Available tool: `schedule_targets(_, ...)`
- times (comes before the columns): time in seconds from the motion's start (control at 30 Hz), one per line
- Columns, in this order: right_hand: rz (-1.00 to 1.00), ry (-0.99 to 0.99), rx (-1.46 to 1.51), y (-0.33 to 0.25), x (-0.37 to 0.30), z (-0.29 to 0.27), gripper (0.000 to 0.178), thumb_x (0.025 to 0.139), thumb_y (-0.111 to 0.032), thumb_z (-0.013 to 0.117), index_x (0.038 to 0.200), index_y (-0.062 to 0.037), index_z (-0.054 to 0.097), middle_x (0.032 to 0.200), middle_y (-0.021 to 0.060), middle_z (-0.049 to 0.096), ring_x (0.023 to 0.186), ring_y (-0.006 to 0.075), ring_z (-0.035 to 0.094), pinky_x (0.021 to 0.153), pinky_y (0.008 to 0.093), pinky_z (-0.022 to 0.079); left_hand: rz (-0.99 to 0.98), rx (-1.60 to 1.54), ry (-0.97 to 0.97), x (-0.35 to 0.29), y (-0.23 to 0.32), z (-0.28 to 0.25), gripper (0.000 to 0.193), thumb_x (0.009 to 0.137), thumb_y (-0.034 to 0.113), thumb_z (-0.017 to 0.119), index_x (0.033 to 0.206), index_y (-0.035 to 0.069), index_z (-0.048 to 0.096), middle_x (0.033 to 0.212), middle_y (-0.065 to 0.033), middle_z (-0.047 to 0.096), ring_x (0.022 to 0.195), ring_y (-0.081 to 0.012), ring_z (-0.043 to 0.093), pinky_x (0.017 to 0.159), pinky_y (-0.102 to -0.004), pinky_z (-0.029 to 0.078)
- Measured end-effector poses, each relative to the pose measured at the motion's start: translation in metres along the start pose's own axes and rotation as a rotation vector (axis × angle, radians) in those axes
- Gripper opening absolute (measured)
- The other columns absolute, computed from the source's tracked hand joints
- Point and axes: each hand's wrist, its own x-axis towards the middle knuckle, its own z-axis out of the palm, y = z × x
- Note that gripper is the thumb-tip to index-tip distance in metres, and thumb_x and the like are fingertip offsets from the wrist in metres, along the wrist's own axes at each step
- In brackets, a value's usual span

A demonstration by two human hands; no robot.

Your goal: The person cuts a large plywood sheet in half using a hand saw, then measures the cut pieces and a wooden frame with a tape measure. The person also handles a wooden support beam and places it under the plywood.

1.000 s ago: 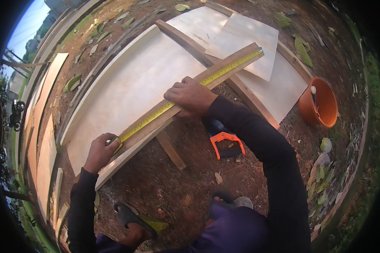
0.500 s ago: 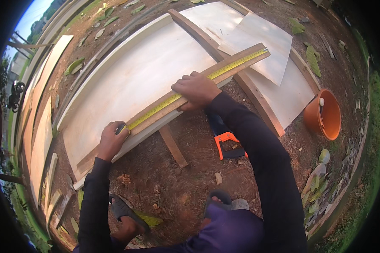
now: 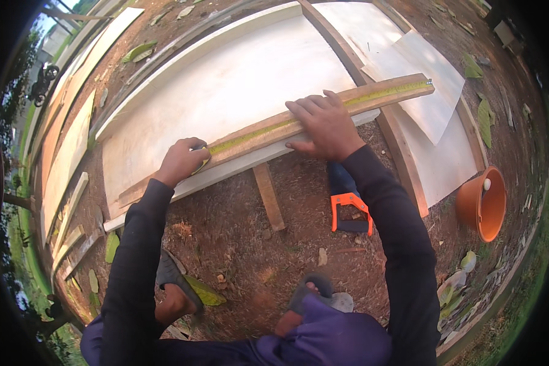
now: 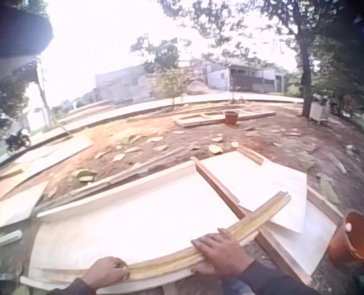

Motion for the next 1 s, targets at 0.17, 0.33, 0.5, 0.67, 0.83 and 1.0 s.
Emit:
schedule_targets(0.17, 0.012, -0.09, -0.023, 0.006, 0.015, 0.005, 0.087, 0.083, -0.076, 0.067, 0.142, -0.0118, 0.06, 0.123, 0.0086, 0.068, 0.12, 0.0254, 0.061, 0.11, 0.0506, 0.04, -0.105, -0.053, -0.133, 0.013, 0.004, -0.011, 0.048, 0.08, 0.039, 0.071, 0.105, -0.001, 0.077, 0.104, -0.0214, 0.077, 0.096, -0.0332, 0.073, 0.089, -0.0392, 0.057)
schedule_targets(0.33, 0.02, -0.145, -0.065, 0.007, 0.016, 0.008, 0.09, 0.082, -0.08, 0.066, 0.14, -0.0112, 0.062, 0.109, 0.0088, 0.068, 0.107, 0.0242, 0.062, 0.102, 0.0459, 0.042, -0.067, -0.029, -0.241, 0.008, 0.014, -0.023, 0.051, 0.079, 0.039, 0.071, 0.109, -0.002, 0.074, 0.108, -0.023, 0.074, 0.104, -0.0338, 0.071, 0.092, -0.0386, 0.055)
schedule_targets(0.5, 0.047, -0.086, -0.133, 0.006, 0.013, 0.014, 0.091, 0.081, -0.083, 0.065, 0.14, -0.0139, 0.062, 0.101, 0.0069, 0.066, 0.099, 0.0228, 0.061, 0.097, 0.0452, 0.044, -0.058, 0.018, -0.224, 0.001, 0.018, -0.022, 0.058, 0.078, 0.04, 0.073, 0.115, -0.004, 0.071, 0.113, -0.0241, 0.073, 0.108, -0.0355, 0.069, 0.096, -0.04, 0.054)
schedule_targets(0.67, 0.053, -0.15, -0.056, 0.004, 0.017, 0.01, 0.092, 0.078, -0.087, 0.064, 0.141, -0.0189, 0.063, 0.102, 0.0059, 0.066, 0.099, 0.0223, 0.06, 0.099, 0.0455, 0.044, -0.031, 0.117, -0.192, -0.01, 0.022, -0.023, 0.075, 0.081, 0.051, 0.077, 0.13, -0.004, 0.066, 0.124, -0.0262, 0.07, 0.115, -0.0388, 0.068, 0.099, -0.0411, 0.053)
schedule_targets(0.83, 0.054, -0.084, -0.084, 0.003, 0.014, 0.013, 0.089, 0.078, -0.085, 0.066, 0.138, -0.0195, 0.065, 0.102, 0.0054, 0.065, 0.099, 0.0224, 0.06, 0.1, 0.0463, 0.044, -0.052, 0.14, -0.174, -0.004, 0.013, -0.018, 0.075, 0.082, 0.054, 0.078, 0.131, -0.001, 0.067, 0.126, -0.0239, 0.07, 0.116, -0.0394, 0.068, 0.101, -0.0416, 0.053)
schedule_targets(1.0, 0.03, 0.02, -0.081, 0.001, 0.009, 0.015, 0.08, 0.079, -0.077, 0.072, 0.133, -0.0187, 0.067, 0.097, 0.0049, 0.064, 0.096, 0.0231, 0.061, 0.097, 0.0472, 0.045, 0.198, 0.373, 0.05, -0.007, 0.017, -0.007, 0.056, 0.088, 0.047, 0.077, 0.124, 0.004, 0.072, 0.119, -0.0168, 0.073, 0.106, -0.0368, 0.07, 0.095, -0.0448, 0.055)
